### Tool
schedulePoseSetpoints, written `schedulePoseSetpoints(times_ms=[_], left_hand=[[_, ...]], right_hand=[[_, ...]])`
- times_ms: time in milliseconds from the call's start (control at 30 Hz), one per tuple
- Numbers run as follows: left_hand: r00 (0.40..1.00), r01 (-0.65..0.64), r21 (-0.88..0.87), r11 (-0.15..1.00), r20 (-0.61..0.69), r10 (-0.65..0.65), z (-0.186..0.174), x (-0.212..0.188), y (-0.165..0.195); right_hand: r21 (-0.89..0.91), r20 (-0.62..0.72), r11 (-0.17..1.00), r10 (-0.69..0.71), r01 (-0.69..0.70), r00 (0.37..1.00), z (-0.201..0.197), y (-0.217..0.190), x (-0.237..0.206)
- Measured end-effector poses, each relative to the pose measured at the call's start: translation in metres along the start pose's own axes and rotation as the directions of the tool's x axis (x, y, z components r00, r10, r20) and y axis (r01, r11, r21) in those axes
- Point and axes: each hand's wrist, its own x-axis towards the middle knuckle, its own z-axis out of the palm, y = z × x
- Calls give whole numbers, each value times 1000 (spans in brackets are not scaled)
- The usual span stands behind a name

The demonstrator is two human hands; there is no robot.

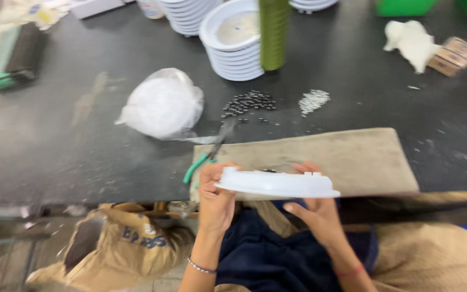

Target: The person assembles white circular plastic light fixture components by inserting small metal parts into pre-drilled holes and securing them with a green handheld tool. They repeatedly pick up components, insert parts, and use the tool to fasten them before stacking the finished pieces.

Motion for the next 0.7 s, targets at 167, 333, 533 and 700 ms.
schedulePoseSetpoints(times_ms=[167,333,533,700], left_hand=[[985,135,-312,940,-62,-162,34,-9,-15],[998,46,312,949,32,-59,58,8,9],[877,-469,751,464,458,144,82,10,50],[864,-481,761,436,496,88,92,11,44]], right_hand=[[168,-220,984,-15,53,975,23,-8,2],[-437,-204,893,-213,106,955,23,-73,-9],[-904,117,341,-380,257,918,41,-125,-10],[-933,158,261,-325,249,932,52,-120,-9]])
